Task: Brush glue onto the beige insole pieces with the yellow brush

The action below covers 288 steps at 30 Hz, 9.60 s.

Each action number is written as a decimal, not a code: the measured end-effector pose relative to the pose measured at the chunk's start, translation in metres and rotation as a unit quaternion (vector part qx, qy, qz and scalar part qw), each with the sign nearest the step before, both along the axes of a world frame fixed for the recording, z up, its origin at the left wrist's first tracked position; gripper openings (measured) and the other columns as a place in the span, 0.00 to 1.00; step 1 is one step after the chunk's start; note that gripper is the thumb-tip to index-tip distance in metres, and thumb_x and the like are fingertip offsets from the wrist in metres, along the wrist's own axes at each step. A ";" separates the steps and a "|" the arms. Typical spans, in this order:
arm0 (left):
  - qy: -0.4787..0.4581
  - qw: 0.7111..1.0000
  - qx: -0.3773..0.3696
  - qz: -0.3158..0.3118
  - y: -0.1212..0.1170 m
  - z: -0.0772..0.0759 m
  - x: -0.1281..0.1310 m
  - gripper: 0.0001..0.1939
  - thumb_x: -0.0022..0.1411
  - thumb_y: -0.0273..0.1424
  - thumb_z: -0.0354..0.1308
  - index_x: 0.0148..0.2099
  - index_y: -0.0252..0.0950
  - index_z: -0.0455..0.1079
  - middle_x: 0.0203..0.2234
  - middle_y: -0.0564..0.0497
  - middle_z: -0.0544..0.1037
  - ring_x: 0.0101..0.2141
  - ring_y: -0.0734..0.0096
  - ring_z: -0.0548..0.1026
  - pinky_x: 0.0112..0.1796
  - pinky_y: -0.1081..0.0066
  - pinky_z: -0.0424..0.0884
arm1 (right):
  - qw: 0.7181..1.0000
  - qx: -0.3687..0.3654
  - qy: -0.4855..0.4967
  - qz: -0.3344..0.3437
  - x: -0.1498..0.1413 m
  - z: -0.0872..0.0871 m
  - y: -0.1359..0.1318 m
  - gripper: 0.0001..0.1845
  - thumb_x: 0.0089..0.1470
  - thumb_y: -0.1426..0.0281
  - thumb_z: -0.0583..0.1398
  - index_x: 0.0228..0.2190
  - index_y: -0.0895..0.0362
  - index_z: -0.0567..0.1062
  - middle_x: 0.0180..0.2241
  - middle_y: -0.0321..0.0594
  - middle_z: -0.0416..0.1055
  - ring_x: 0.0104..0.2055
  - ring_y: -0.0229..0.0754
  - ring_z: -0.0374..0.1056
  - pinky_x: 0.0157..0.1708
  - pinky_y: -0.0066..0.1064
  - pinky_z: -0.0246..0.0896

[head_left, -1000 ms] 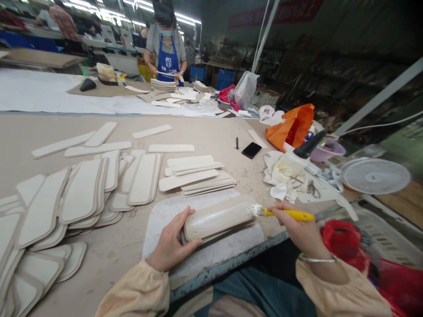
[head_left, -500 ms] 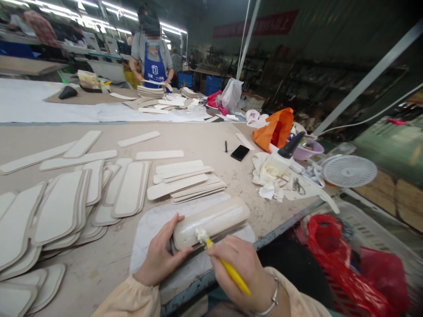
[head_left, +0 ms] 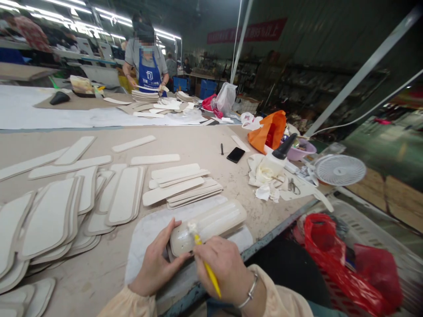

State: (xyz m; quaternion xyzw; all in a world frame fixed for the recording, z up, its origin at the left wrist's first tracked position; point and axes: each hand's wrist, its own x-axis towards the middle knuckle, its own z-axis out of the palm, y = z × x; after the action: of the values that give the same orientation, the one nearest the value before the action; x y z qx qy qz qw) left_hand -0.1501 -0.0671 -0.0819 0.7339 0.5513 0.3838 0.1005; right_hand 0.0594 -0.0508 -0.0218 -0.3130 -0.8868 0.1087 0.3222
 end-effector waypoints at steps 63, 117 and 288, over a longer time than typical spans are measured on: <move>0.031 0.999 -0.019 0.034 0.000 -0.007 -0.003 0.45 0.54 0.44 0.62 0.67 0.37 0.47 0.52 0.43 0.73 0.52 0.56 0.72 0.52 0.59 0.69 | 0.936 -0.164 0.259 -0.172 0.055 -0.018 0.031 0.08 0.58 0.71 0.56 0.33 0.57 0.76 0.28 0.37 0.74 0.30 0.37 0.72 0.33 0.26 0.67; -0.006 0.998 -0.062 0.024 -0.006 -0.006 -0.002 0.37 0.54 0.36 0.63 0.63 0.37 0.55 0.57 0.40 0.67 0.57 0.53 0.66 0.56 0.53 0.64 | 0.979 -0.056 0.194 0.027 0.040 -0.021 -0.005 0.11 0.54 0.77 0.55 0.39 0.55 0.72 0.28 0.38 0.75 0.27 0.38 0.69 0.30 0.30 0.65; -0.551 0.553 -0.608 -0.145 -0.010 0.055 0.201 0.31 0.62 0.49 0.50 0.54 0.28 0.67 0.48 0.32 0.76 0.44 0.45 0.76 0.40 0.55 0.72 | 0.791 -0.236 0.528 -0.200 0.165 -0.027 0.088 0.20 0.43 0.61 0.66 0.28 0.53 0.59 0.24 0.28 0.58 0.26 0.36 0.55 0.28 0.28 0.51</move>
State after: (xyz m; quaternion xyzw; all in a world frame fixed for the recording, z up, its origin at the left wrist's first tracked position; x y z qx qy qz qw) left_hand 0.0507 -0.0768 -0.0267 0.2134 0.3763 0.2663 0.8613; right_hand 0.2246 0.0375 -0.0489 -0.4437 -0.4430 0.3956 0.6711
